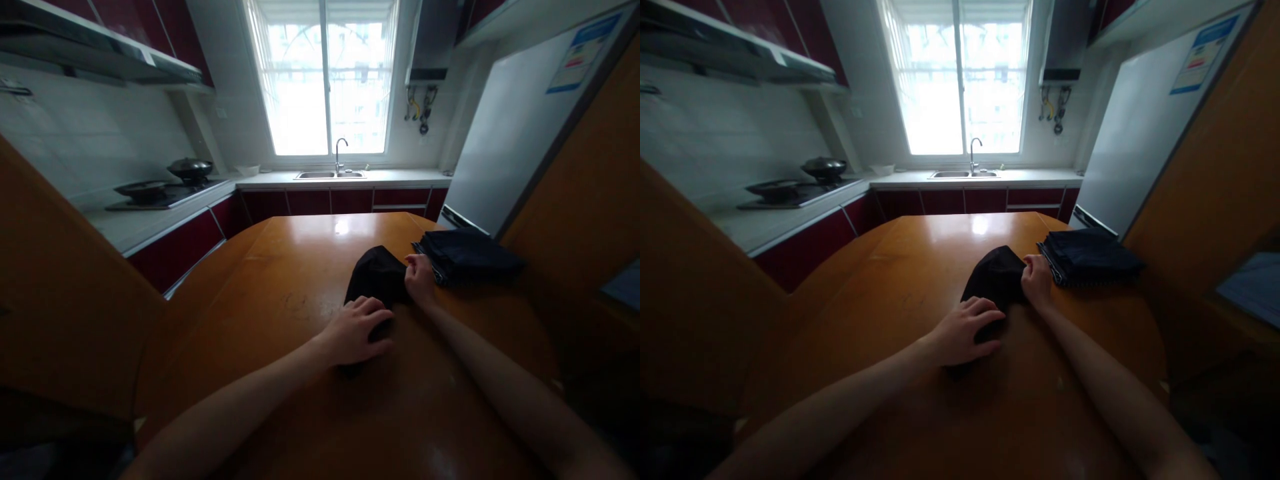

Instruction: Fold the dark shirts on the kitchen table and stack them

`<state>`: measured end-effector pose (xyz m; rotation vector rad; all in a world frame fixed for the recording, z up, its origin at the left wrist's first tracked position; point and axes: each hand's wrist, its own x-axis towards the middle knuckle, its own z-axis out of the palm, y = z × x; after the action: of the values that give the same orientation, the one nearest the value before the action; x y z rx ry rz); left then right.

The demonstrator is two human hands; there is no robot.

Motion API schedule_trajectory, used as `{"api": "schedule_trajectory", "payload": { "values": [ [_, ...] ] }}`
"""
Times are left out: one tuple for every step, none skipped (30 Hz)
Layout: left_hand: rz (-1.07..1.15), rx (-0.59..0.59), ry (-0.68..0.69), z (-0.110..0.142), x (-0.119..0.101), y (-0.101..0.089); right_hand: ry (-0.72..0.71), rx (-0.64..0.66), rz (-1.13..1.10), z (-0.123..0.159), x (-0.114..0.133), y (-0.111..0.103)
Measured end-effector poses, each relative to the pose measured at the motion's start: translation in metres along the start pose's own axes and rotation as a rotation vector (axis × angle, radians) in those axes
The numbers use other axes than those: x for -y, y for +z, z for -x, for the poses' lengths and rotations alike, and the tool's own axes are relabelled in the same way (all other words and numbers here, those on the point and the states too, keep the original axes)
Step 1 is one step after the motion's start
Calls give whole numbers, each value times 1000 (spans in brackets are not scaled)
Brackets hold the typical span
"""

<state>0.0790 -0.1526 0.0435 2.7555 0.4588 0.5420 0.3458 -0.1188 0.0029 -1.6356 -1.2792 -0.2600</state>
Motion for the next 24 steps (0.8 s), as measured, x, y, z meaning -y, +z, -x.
{"api": "schedule_trajectory", "payload": {
  "values": [
    [-46,28,-25,1,-5,6,32,-5,5,-3,-8,1],
    [-78,39,-60,1,-6,12,61,-4,4,-4,-14,3],
    [-81,40,-98,0,-3,17,87,1,0,-5,-18,4],
    [-52,29,-135,-2,4,20,105,9,-7,-4,-19,6],
    [6,-2,-172,-5,15,19,116,17,-12,-3,-19,7],
    [86,-44,-216,-10,29,15,121,23,-17,-3,-19,9],
    [179,-91,-267,-14,44,7,120,27,-23,-2,-17,10],
    [268,-164,-349,-18,62,-5,117,27,-30,-1,-16,10],
    [351,-215,-464,-21,80,-19,115,24,-39,-1,-16,11],
    [415,-265,-595,-21,98,-35,114,21,-50,-1,-15,11],
    [443,-342,-723,-19,115,-52,115,17,-61,0,-16,11],
    [419,-386,-780,-15,131,-68,116,16,-71,1,-16,12],
    [390,-416,-830,-8,145,-83,118,17,-81,1,-17,13],
    [348,-448,-877,-1,157,-96,119,20,-90,2,-18,14],
    [292,-477,-911,7,166,-108,118,26,-100,3,-18,16],
    [235,-509,-938,13,172,-116,116,34,-110,5,-18,18],
    [178,-543,-954,17,176,-122,113,42,-120,6,-18,21],
    [129,-577,-960,19,175,-125,106,52,-130,7,-17,23],
    [85,-596,-946,18,171,-124,95,62,-140,7,-16,26],
    [42,-587,-910,14,163,-118,80,73,-150,8,-15,28],
    [5,-546,-856,9,151,-109,60,86,-160,9,-13,30],
    [-42,-472,-773,3,135,-95,33,103,-170,10,-11,31],
    [-86,-350,-670,-4,118,-78,-6,131,-180,11,-9,32],
    [-106,-241,-571,-9,100,-59,-54,170,-188,13,-6,32]
  ]
}}
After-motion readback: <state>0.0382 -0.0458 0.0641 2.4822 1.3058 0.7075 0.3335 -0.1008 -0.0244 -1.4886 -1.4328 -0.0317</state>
